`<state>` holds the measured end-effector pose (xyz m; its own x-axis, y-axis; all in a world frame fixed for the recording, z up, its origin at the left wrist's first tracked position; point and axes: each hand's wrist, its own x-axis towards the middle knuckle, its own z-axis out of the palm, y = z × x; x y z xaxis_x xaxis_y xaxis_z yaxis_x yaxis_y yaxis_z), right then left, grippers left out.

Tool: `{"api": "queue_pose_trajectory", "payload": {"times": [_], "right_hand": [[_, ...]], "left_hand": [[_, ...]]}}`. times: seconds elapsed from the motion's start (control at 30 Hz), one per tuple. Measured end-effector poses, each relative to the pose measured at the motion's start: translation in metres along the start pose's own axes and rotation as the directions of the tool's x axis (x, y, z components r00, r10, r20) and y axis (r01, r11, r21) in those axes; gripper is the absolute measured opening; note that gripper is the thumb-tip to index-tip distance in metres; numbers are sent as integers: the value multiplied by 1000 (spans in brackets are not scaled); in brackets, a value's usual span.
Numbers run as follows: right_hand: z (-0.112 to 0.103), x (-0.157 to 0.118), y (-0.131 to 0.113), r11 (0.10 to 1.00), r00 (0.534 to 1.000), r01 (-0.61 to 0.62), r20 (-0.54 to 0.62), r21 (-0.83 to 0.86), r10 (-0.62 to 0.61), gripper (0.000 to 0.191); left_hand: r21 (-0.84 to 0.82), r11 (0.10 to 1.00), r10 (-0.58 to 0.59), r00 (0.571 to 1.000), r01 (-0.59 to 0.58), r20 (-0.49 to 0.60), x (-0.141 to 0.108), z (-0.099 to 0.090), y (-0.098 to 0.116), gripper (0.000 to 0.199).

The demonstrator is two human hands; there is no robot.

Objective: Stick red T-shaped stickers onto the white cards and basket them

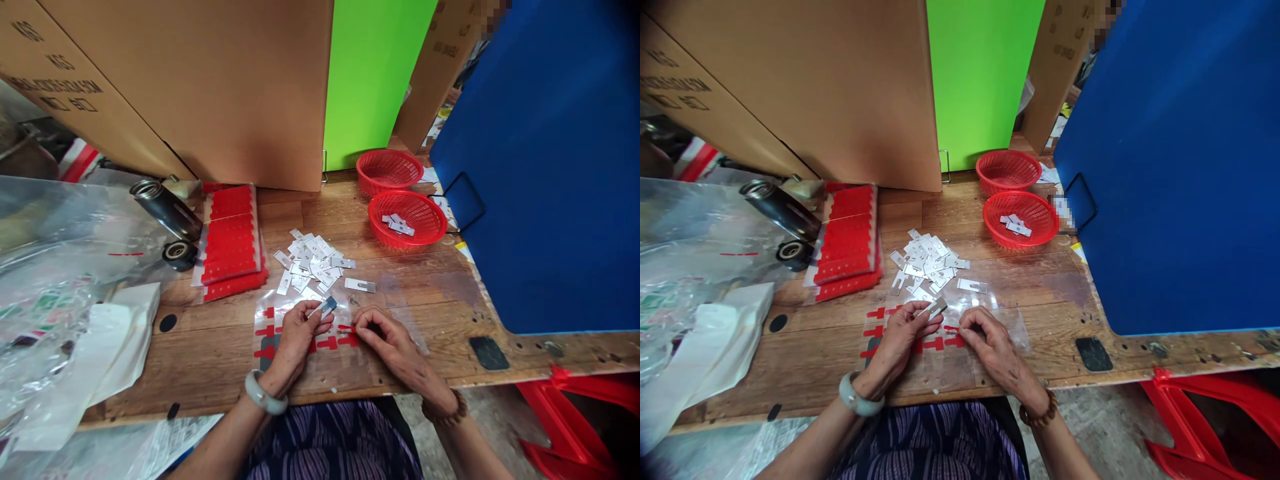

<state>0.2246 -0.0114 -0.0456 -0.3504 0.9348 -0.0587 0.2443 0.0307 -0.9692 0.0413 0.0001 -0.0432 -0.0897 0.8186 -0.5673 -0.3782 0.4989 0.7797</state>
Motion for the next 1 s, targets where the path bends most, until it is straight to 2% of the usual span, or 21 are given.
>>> {"api": "queue_pose_trajectory", "payload": {"times": [0.1,0.33,0.57,0.73,1.0], "right_hand": [[0,-1,-3,998,999,-6,-33,65,8,13],[17,4,-19,996,990,-13,-136,86,25,11],[36,12,-22,997,997,2,-73,74,3,8],[40,12,-23,999,999,-26,-19,30,27,8],[42,13,-22,999,999,-36,-35,27,37,9]], "left_hand": [[-1,999,-37,999,37,20,-3,-2,3,11],[21,984,-179,965,178,193,-20,-23,14,26],[41,973,-228,946,225,229,-35,-40,21,41],[52,973,-231,946,225,226,-35,-41,20,46],[74,973,-230,945,219,232,-35,-38,21,45]]}}
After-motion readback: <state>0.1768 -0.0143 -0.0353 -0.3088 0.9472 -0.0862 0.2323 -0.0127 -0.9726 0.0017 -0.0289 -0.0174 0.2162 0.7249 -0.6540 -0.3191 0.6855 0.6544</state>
